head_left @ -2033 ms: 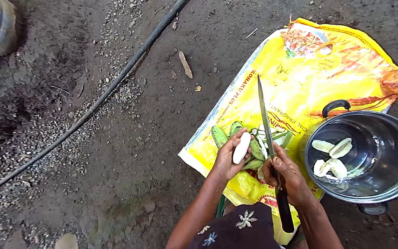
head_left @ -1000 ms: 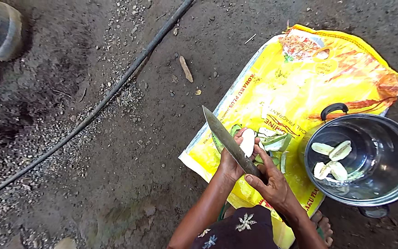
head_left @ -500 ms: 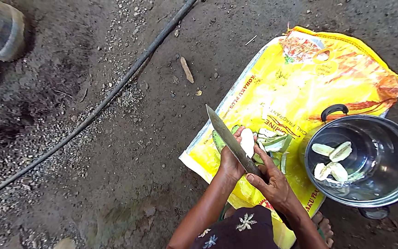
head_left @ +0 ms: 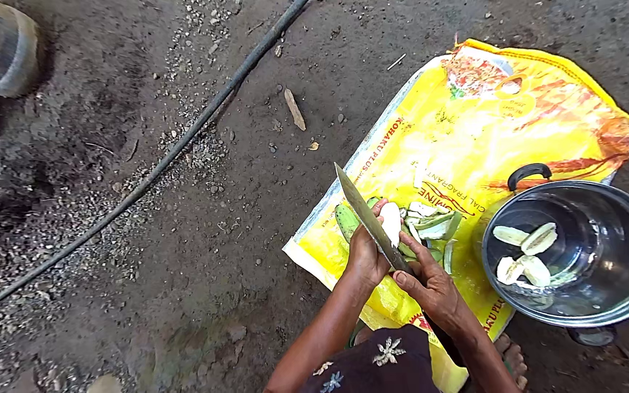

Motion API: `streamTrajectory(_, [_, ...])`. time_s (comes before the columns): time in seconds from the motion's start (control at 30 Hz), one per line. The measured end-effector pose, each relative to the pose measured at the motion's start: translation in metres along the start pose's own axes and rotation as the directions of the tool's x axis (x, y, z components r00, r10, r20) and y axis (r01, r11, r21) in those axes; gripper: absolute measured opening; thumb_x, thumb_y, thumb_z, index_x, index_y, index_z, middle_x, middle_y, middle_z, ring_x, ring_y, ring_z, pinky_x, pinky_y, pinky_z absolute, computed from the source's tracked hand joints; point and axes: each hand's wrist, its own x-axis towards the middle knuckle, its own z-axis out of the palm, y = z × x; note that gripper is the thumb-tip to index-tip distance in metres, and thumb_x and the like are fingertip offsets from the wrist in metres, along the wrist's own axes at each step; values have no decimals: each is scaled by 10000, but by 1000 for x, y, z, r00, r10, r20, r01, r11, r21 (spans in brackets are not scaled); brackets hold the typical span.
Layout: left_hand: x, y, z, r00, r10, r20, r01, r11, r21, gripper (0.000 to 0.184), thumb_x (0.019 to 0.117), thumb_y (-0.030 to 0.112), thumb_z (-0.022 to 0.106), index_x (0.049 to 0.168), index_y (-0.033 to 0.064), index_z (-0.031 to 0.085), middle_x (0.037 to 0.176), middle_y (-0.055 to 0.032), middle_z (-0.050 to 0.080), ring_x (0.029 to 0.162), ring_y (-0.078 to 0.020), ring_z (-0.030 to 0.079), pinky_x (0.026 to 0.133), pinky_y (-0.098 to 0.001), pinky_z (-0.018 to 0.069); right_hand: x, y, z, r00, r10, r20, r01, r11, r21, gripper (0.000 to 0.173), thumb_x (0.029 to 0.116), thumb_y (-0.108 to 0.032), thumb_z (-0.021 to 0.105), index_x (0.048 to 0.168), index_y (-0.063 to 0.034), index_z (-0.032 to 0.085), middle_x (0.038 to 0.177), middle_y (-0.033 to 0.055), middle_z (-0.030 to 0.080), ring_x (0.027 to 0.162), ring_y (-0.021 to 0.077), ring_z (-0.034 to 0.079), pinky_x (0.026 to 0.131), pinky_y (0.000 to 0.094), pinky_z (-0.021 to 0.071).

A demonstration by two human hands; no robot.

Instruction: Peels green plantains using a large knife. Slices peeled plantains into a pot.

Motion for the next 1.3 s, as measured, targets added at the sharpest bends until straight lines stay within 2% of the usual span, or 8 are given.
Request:
streamTrajectory(0.23, [-1, -1, -5, 998, 0, 56, -2, 999, 35, 411, 1108, 151, 199, 1351, 28, 507, 967, -104, 647, 807, -169, 669, 737, -284, 577, 1, 4, 0, 1000, -12, -22, 13, 998, 67, 748, 939, -426, 647, 1490, 13, 396, 800, -90, 640, 639, -44, 558, 589, 138, 474])
streamTrajectory(0.5, [-8, -5, -2, 1000, -20, -1, 20, 997, 80, 414, 1124, 205, 199, 1296, 39, 538, 896, -83, 639, 767, -160, 659, 722, -286, 574, 1, 10, 1, 995, -55, -88, 51, 997, -53, 616, 943, -391, 655, 1390, 0, 491, 772, -74, 639, 645, -24, 588, 623, 167, 512])
streamTrajectory(0.73, [-11, -6, -5, 1000, -5, -7, 5, 996, 88, 401, 1121, 192, 209, 1286, 52, 546, 897, -68, 641, 751, -135, 651, 695, -272, 568, 2, 11, 1, 996, -59, -70, 55, 997, -60, 771, 928, -418, 672, 1491, 37, 406, 768, -59, 636, 615, -26, 560, 595, 165, 500])
streamTrajectory(0.87, [-13, -6, -6, 1000, -26, -16, 27, 992, 121, 394, 1123, 196, 215, 1277, 51, 547, 924, -77, 647, 783, -148, 659, 719, -291, 573, 3, 12, 1, 991, -84, -102, 71, 990, -123, 671, 947, -399, 654, 1432, 32, 481, 765, -51, 637, 620, -29, 561, 600, 167, 498])
streamTrajectory(0.93, [-16, -7, -9, 998, -65, 18, 61, 984, 168, 332, 1093, 128, 242, 1262, 50, 516, 982, -82, 631, 856, -153, 656, 770, -312, 567, 4, 13, -2, 987, -66, -143, 52, 993, -104, 576, 964, -358, 630, 1380, 26, 520, 772, -49, 637, 613, -30, 550, 581, 166, 482])
streamTrajectory(1.07, [-14, -6, -11, 996, -89, -5, 88, 980, 176, 300, 1051, 53, 309, 1279, 33, 503, 1029, -103, 622, 884, -168, 655, 798, -324, 567, 5, 13, -9, 987, 78, -139, -74, 997, 29, 603, 965, -330, 610, 1448, -9, 447, 739, -71, 591, 560, -13, 514, 519, 162, 447])
streamTrajectory(1.23, [-3, -1, -23, 1000, -16, 9, 14, 972, 234, 313, 1077, 100, 327, 1335, 69, 503, 1101, -101, 607, 890, -170, 638, 769, -311, 557, 6, 12, -11, 979, 149, -142, -161, 984, -76, 846, 979, -344, 607, 1612, 0, 165, 780, -9, 620, 614, 27, 551, 576, 208, 483])
streamTrajectory(1.3, [-3, 1, -24, 1000, 1, 2, -1, 975, 223, 332, 1079, 100, 316, 1352, 66, 503, 1132, -104, 601, 917, -172, 630, 788, -317, 547, 5, 13, -12, 980, 143, -136, -158, 982, -103, 837, 974, -359, 610, 1615, -17, 195, 813, -3, 638, 651, 31, 573, 602, 206, 490])
